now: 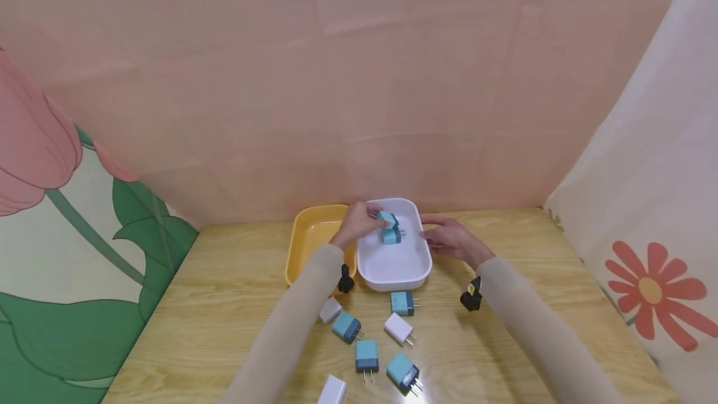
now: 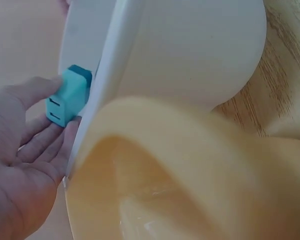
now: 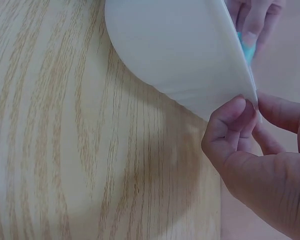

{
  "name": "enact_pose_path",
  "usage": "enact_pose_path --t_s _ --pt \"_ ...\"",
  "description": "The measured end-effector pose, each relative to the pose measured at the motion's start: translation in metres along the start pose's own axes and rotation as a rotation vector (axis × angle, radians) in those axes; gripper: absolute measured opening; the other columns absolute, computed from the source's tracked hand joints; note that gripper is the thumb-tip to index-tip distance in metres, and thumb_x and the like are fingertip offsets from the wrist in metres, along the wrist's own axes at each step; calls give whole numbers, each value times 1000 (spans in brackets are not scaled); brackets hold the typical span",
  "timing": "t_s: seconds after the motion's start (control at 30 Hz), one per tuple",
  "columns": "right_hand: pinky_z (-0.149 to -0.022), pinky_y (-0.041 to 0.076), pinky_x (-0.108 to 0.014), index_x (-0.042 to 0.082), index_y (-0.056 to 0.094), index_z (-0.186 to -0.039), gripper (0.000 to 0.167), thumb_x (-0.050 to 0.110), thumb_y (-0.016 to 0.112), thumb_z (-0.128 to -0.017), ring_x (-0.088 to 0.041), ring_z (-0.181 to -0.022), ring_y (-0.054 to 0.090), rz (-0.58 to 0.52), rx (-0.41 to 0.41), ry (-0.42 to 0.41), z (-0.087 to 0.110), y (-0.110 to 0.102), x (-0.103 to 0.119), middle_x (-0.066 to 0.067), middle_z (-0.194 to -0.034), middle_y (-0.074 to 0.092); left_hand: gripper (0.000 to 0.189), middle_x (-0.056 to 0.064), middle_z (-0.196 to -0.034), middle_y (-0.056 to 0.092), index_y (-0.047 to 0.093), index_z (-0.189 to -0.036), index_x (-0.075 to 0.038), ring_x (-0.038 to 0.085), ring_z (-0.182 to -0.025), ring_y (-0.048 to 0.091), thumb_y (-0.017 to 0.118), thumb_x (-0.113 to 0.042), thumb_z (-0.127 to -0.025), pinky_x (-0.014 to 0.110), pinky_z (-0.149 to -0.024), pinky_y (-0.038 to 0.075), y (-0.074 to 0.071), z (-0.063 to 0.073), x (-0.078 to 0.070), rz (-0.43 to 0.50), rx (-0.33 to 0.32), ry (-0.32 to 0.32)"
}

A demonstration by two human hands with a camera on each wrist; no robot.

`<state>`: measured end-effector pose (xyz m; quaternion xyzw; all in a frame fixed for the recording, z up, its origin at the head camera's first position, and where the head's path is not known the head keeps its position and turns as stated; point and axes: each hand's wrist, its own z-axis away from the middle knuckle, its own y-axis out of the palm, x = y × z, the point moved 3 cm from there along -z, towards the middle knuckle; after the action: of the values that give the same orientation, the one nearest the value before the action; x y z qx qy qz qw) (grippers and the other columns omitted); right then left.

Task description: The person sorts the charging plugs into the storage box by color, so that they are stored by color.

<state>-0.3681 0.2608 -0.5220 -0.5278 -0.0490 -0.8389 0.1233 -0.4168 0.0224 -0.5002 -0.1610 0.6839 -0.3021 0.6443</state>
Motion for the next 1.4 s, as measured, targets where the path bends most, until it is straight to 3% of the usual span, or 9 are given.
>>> enact_pose_path --t_s 0.1,0.2,0.33,0.57,1.13,1.4 --pt "-89 57 -31 10 33 -165 65 15 61 -107 -17 -103 59 12 -2 3 -1 0 0 -11 -137 59 43 6 -129 73 72 -134 -11 21 -107 66 82 -21 -93 35 -101 60 1 0 0 -18 4 -10" --pt "-89 58 -32 11 34 -164 65 15 62 -106 -18 -104 60 6 -4 7 -2 0 -1 -14 -142 57 44 7 -136 70 70 -137 -11 21 -110 66 80 -19 -95 36 -103 60 0 1 -3 -30 -1 -22" --pt "-89 58 -32 11 35 -164 64 15 62 -106 -18 -105 60 3 -9 9 -2 -1 -1 -13 -140 58 43 9 -140 69 68 -138 -9 23 -114 68 77 -18 -97 39 -103 60 -5 3 -11 -27 -2 8" --pt "-91 57 -32 9 32 -165 65 15 61 -107 -18 -104 59 9 5 1 -2 -1 3 -11 -136 59 36 11 -132 72 72 -132 -7 25 -118 68 76 -19 -98 36 -102 61 -18 6 -22 -46 28 85" --pt "-93 57 -31 12 31 -166 67 19 62 -107 -21 -113 58 28 -8 23 -2 -7 2 -18 -155 48 34 6 -130 71 73 -131 -13 20 -110 64 75 -23 -98 31 -100 60 -52 27 -23 -77 152 175" --pt "-93 57 -32 11 29 -166 69 19 63 -106 -21 -112 57 22 2 17 0 -7 2 -19 -155 48 29 13 -129 73 74 -127 -11 21 -111 66 74 -20 -99 35 -101 60 -60 32 -18 -131 218 242"
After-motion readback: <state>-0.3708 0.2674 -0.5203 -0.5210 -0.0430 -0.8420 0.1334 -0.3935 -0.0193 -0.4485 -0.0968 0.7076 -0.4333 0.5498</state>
